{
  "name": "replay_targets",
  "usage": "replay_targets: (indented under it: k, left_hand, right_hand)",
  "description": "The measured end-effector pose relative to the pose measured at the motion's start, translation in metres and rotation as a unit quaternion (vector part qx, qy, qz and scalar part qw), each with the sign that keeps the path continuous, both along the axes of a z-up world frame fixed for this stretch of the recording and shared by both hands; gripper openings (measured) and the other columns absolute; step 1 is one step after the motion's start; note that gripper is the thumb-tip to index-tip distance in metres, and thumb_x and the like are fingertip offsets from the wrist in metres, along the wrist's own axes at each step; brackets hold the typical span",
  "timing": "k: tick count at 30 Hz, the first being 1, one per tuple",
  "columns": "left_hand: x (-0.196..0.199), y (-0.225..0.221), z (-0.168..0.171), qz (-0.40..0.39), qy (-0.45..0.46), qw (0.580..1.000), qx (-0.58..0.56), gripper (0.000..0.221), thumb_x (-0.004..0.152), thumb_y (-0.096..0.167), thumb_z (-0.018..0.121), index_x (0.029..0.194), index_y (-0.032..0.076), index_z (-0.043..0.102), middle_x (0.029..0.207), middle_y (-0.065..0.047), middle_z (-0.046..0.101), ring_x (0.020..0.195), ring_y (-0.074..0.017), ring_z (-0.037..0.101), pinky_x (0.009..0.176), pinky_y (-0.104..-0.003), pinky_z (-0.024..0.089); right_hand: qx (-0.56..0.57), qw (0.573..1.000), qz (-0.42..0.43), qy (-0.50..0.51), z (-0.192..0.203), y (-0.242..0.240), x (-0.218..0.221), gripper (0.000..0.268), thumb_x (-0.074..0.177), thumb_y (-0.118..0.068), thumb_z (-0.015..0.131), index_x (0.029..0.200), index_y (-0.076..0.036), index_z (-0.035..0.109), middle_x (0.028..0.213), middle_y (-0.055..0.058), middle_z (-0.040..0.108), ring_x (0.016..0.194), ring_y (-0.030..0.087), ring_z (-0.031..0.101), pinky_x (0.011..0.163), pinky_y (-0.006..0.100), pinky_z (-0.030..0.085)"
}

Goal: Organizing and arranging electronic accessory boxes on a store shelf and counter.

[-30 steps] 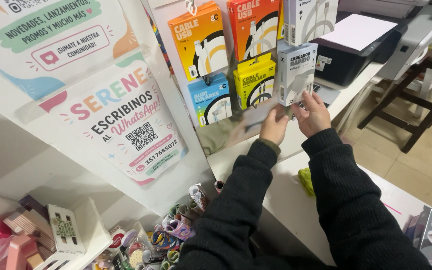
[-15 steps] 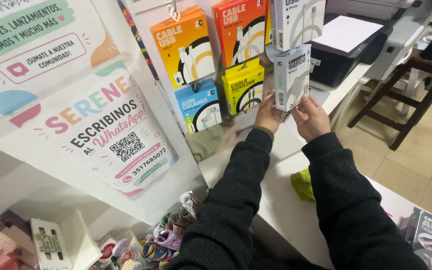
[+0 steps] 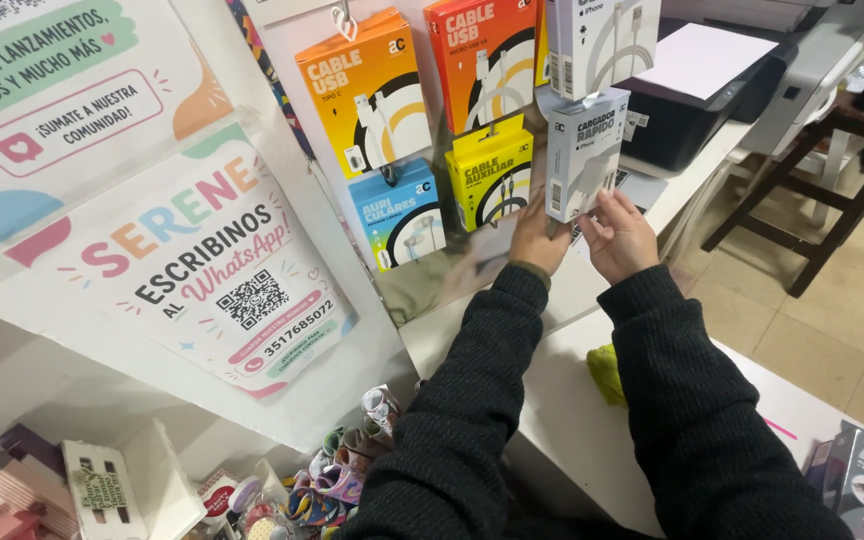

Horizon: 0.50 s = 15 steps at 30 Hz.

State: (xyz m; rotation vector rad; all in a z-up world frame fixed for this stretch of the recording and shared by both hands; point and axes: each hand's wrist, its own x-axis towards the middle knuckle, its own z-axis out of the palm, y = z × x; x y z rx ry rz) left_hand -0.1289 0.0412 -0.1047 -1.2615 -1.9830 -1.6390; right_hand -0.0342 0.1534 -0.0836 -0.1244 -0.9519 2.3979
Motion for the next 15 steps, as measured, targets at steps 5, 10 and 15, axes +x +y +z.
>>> replay_targets:
  k: [5, 10, 15]
  left_hand:
    - [0.002, -0.007, 0.005, -0.029, -0.018, 0.999, -0.007, 0.048, 0.086, 0.010, 0.070, 0.134, 0.008, 0.062, 0.139, -0.015, 0.064, 0.130, -0.0350, 0.059, 0.113, -0.043, 0.046]
    - [0.010, -0.004, -0.017, -0.080, -0.209, 0.973, 0.049, 0.062, 0.084, 0.011, 0.068, 0.143, 0.005, 0.049, 0.136, -0.016, 0.062, 0.124, -0.0291, 0.063, 0.103, -0.038, 0.051]
    - [0.014, -0.011, -0.051, -0.039, -0.285, 0.950, 0.119, 0.059, 0.090, 0.007, 0.061, 0.146, -0.004, 0.046, 0.140, -0.019, 0.061, 0.124, -0.0248, 0.064, 0.105, -0.036, 0.050]
  right_hand:
    - [0.002, 1.000, -0.015, -0.012, 0.002, -0.005, 0.000, 0.037, 0.106, -0.016, 0.059, 0.138, -0.001, 0.050, 0.118, 0.009, 0.061, 0.106, 0.018, 0.068, 0.093, 0.026, 0.063]
    - [-0.007, 0.999, -0.032, -0.031, 0.014, -0.020, 0.007, 0.041, 0.101, -0.011, 0.059, 0.140, -0.003, 0.047, 0.126, 0.011, 0.063, 0.111, 0.021, 0.069, 0.098, 0.031, 0.062]
    - [0.018, 0.999, -0.046, -0.014, -0.005, -0.012, 0.009, 0.053, 0.102, -0.007, 0.062, 0.151, -0.006, 0.044, 0.133, 0.009, 0.060, 0.117, 0.020, 0.064, 0.098, 0.032, 0.060]
